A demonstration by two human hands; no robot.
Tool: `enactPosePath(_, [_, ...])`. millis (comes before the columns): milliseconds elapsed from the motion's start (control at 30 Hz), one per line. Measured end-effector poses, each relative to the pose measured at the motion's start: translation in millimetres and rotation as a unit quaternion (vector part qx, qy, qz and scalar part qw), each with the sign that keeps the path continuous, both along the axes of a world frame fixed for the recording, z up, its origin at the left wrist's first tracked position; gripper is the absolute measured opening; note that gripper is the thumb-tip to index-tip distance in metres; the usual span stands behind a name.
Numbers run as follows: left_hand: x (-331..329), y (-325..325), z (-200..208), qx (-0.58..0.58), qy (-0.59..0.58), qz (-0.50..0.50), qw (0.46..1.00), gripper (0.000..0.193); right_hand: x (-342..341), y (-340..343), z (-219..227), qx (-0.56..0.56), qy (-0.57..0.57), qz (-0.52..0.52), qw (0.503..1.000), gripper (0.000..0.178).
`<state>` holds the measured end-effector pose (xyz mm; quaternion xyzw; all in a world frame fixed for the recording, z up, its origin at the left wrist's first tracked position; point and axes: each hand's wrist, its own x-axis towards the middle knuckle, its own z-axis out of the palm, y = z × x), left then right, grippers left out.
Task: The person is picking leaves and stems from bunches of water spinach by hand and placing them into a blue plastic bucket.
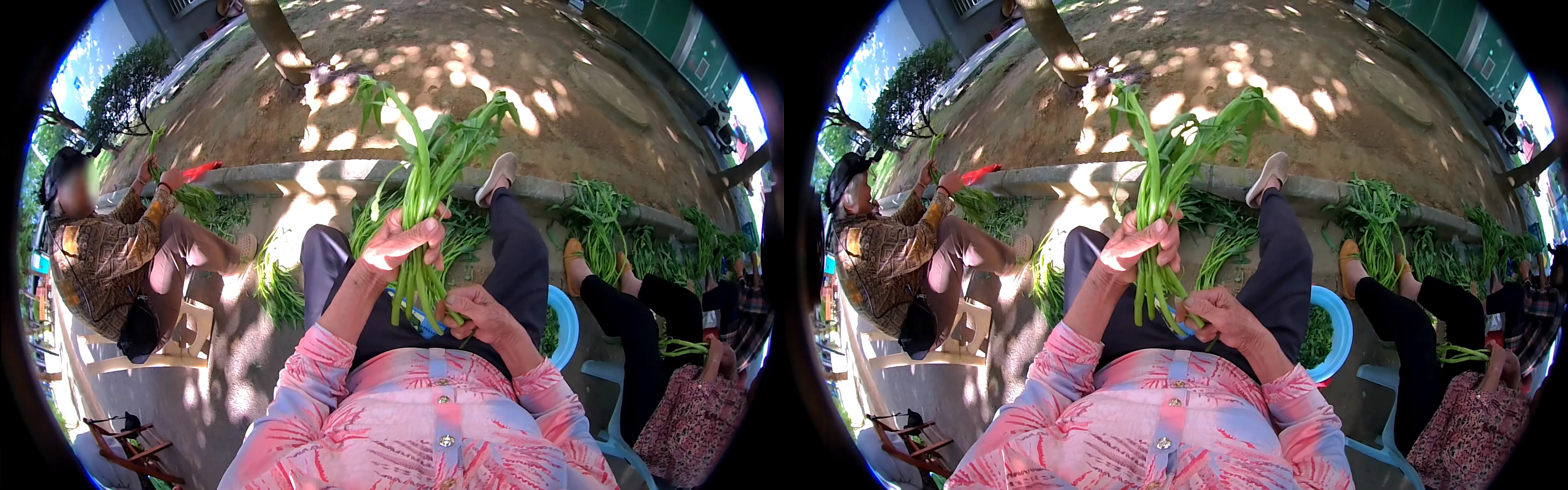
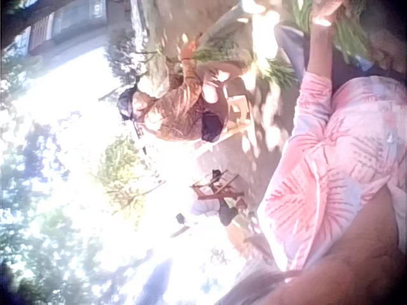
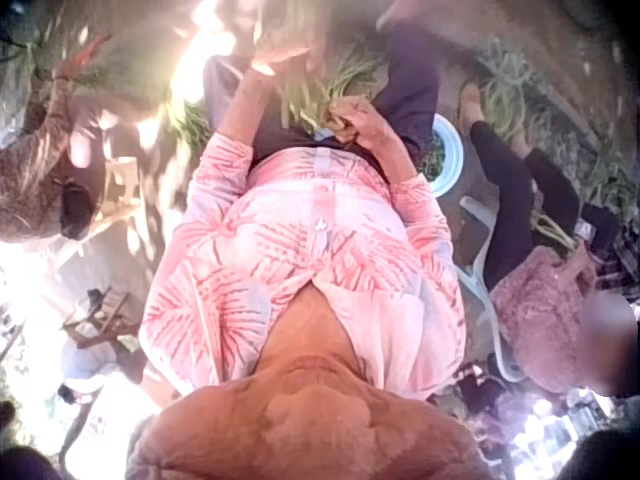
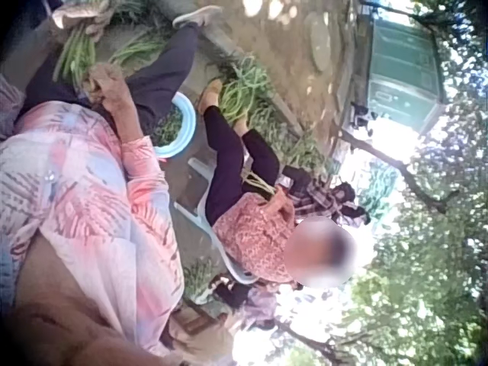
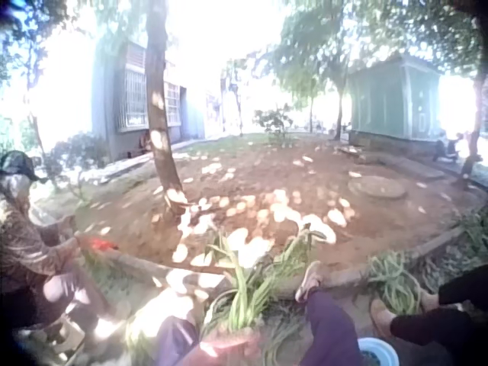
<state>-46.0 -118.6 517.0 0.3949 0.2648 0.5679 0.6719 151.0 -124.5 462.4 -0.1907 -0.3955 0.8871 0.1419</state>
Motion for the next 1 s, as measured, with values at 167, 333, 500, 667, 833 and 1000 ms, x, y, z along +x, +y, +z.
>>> enactPosePath(167, [11,-4,-26,-0.066,0.008,0.021,0.998,0.032,4,-20,-7,-0.067,-0.058,-0.057,0.994,0.021])
enactPosePath(333, [16,-7,-37,-0.069,0.002,-0.001,0.998,0.032,7,-26,-24,-0.058,-0.085,-0.062,0.993,0.023])
enactPosePath(500, [10,-6,-39,-0.103,-0.058,0.007,0.993,0.034,0,-28,-22,-0.028,-0.105,-0.066,0.992,0.027])
enactPosePath(667, [5,-9,-40,-0.135,-0.104,0.018,0.985,0.035,2,-28,-22,-0.043,-0.086,-0.059,0.994,0.027])
enactPosePath(833, [4,-8,-28,-0.116,-0.152,0.034,0.981,0.028,6,-21,-12,-0.210,-0.014,-0.060,0.976,0.031])
enactPosePath(1000, [0,-4,-5,-0.105,-0.101,0.042,0.988,0.024,1,-17,5,-0.172,-0.007,-0.055,0.983,0.034])
